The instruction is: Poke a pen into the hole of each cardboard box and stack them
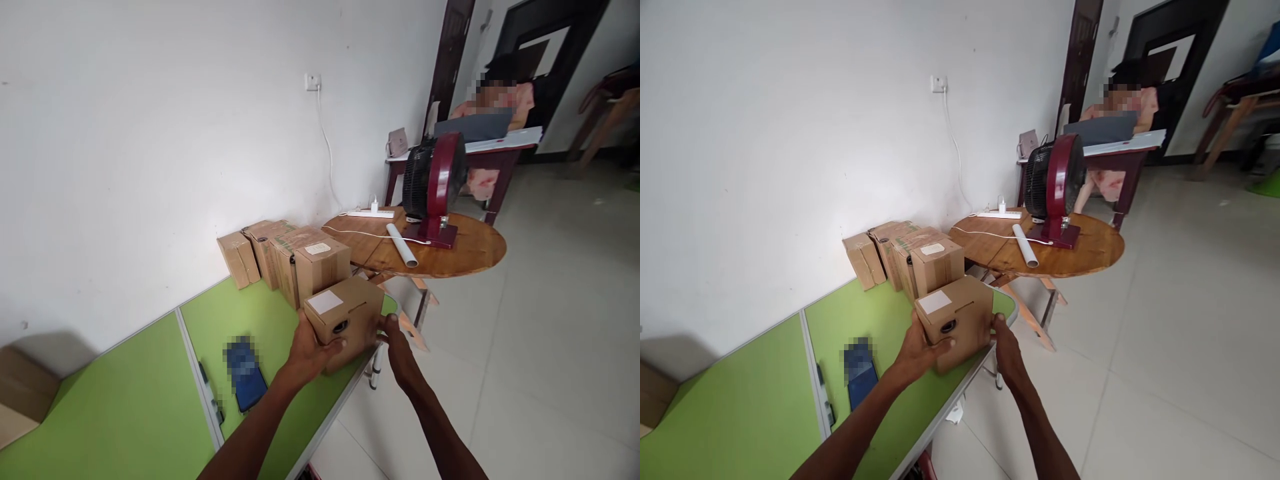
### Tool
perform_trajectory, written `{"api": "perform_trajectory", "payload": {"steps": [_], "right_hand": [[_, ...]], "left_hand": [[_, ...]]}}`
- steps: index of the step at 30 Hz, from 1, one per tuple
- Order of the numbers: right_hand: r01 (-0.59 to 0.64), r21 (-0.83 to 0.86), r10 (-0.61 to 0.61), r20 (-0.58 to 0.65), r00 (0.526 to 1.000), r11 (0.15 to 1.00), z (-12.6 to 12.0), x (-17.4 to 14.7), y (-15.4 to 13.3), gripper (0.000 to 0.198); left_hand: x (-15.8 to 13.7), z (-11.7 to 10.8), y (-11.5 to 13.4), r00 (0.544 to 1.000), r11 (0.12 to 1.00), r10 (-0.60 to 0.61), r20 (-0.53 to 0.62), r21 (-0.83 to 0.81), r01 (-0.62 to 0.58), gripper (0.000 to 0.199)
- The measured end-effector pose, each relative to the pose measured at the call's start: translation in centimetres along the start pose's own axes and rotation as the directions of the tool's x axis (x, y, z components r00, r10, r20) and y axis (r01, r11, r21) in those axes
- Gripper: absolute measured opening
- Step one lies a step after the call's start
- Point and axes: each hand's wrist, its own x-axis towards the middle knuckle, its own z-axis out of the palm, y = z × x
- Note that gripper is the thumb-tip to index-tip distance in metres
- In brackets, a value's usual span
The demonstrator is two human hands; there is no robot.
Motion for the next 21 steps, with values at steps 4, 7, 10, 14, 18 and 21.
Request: {"api": "perform_trajectory", "payload": {"steps": [4, 7, 10, 14, 18, 21], "right_hand": [[0.031, 0.007, -0.031, 0.062, 0.998, 0.999, 0.9, -3.9, -1.6, 0.095], [0.148, 0.092, -0.163, 0.191, 0.968, 0.985, 2.9, -6.0, -4.7, 0.083], [0.207, 0.245, -0.287, 0.358, 0.888, 0.947, 6.1, -8.0, -8.3, 0.074], [0.027, 0.333, -0.263, 0.686, 0.678, 0.942, 10.7, -12.6, -11.5, 0.083], [-0.059, 0.343, -0.242, 0.765, 0.596, 0.938, 13.6, -17.2, -12.7, 0.106], [0.012, 0.330, -0.270, 0.751, 0.603, 0.944, 14.9, -19.1, -13.5, 0.127]], "left_hand": [[-4.7, -2.4, 2.1, 0.993, 0.999, 0.028, -0.114, -0.013, -0.030, 0.074], [-9.3, -6.0, 4.8, 0.977, 0.996, 0.038, -0.212, -0.072, -0.055, 0.076], [-13.8, -10.2, 6.6, 0.881, 0.971, 0.010, -0.473, -0.207, -0.122, 0.072], [-18.4, -13.8, 7.2, 0.696, 0.898, -0.068, -0.715, -0.347, -0.269, 0.073], [-21.0, -15.5, 7.3, 0.632, 0.856, -0.059, -0.773, -0.365, -0.367, 0.078], [-22.3, -16.7, 7.6, 0.587, 0.837, -0.049, -0.808, -0.353, -0.418, 0.078]]}}
